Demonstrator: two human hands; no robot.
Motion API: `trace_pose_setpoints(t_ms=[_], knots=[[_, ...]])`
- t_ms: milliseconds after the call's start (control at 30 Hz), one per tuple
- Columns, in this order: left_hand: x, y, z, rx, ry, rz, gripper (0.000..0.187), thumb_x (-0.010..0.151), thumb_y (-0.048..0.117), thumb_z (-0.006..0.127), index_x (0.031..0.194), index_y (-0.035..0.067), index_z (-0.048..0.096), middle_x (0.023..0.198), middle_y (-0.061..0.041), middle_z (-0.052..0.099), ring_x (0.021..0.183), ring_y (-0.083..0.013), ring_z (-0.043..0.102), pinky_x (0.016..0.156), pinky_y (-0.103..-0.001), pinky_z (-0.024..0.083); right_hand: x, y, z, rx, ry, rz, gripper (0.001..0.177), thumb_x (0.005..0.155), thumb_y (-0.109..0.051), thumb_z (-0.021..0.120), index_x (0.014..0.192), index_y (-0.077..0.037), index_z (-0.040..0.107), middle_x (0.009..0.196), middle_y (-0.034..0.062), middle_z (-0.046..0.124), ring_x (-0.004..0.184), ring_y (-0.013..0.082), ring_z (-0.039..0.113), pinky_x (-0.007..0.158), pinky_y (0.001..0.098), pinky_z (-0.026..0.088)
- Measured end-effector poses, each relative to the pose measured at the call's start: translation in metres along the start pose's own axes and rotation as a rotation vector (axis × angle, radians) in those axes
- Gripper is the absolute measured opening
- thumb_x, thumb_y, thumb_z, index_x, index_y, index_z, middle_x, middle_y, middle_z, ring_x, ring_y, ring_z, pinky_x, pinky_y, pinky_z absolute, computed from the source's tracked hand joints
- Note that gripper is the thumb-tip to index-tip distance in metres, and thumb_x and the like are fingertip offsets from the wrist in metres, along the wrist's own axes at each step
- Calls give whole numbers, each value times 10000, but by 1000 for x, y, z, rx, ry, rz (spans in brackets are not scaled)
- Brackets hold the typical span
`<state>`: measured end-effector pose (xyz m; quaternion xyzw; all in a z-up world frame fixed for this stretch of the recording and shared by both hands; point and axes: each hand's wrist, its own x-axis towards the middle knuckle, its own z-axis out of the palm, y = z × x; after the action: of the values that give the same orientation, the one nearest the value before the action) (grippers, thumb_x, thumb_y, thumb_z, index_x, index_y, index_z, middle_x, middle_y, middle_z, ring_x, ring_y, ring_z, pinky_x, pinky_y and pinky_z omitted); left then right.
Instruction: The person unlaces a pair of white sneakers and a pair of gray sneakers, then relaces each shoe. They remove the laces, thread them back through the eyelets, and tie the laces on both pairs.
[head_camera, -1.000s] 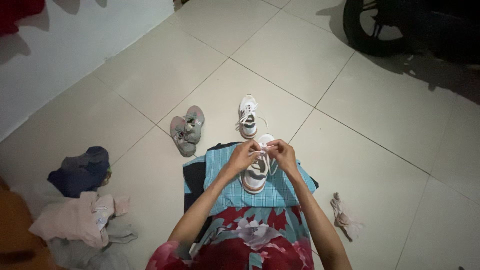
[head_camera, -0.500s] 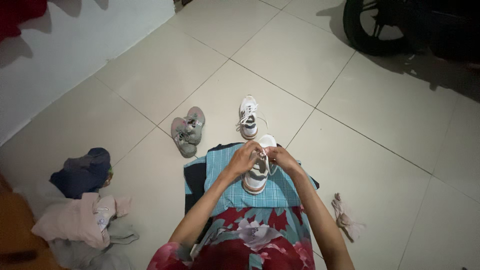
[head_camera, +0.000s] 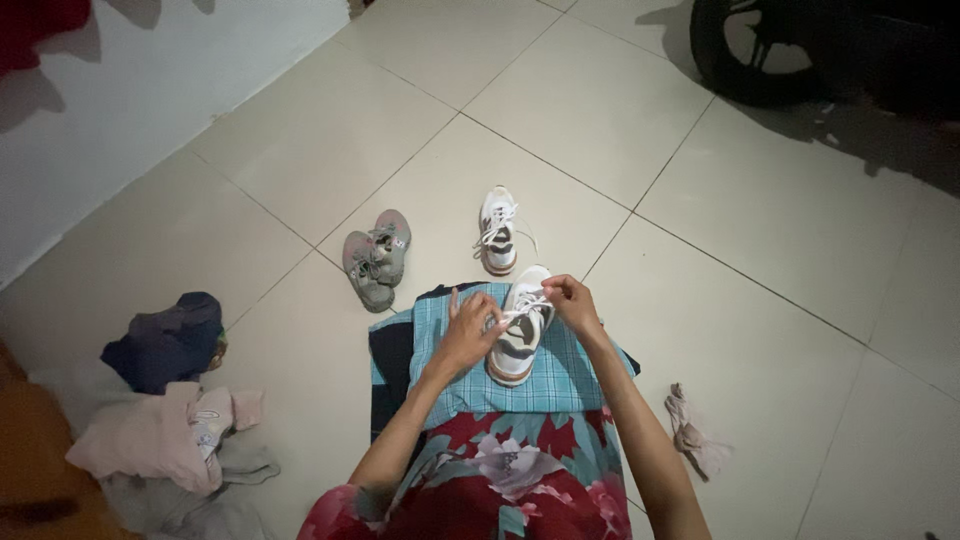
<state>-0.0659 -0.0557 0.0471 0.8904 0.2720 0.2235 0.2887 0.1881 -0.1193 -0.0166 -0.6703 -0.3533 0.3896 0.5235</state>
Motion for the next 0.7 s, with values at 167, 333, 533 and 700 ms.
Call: trace_pose_setpoints(t_ms=[167,333,533,700], knots=[[-15,-4,-5,-25,-67,-125,243,963,358,645,995,117,644,1119,-70,608,1210,-281,577,1215,-680,43,-19,-26,4,-199,49,-225,202,952,-197,667,1061,-65,775,911,17,764,821,126,691,752,311,554],[-14,-6,-11,-70,26,-110,198,903,317,695,926,122,670,1043,-66,642,1155,-294,611,1185,-679,83,-45,-69,-15,-619,-34,-477,145,888,-212,731,969,-110,794,909,67,733,803,240,705,730,365,548],[-10,-4,-3,-69,-87,-152,219,926,329,693,950,113,662,978,-58,638,1062,-265,641,1195,-655,130,-46,-54,-18,-659,30,-480,100,926,-160,670,966,-89,728,950,85,680,817,259,674,731,371,534],[-10,-2,-1,-30,-160,-162,169,883,262,685,906,94,686,955,-55,662,964,-259,668,1197,-642,151,-19,21,-12,-236,96,-282,169,980,-194,623,971,-45,701,873,35,656,779,134,629,720,292,517]])
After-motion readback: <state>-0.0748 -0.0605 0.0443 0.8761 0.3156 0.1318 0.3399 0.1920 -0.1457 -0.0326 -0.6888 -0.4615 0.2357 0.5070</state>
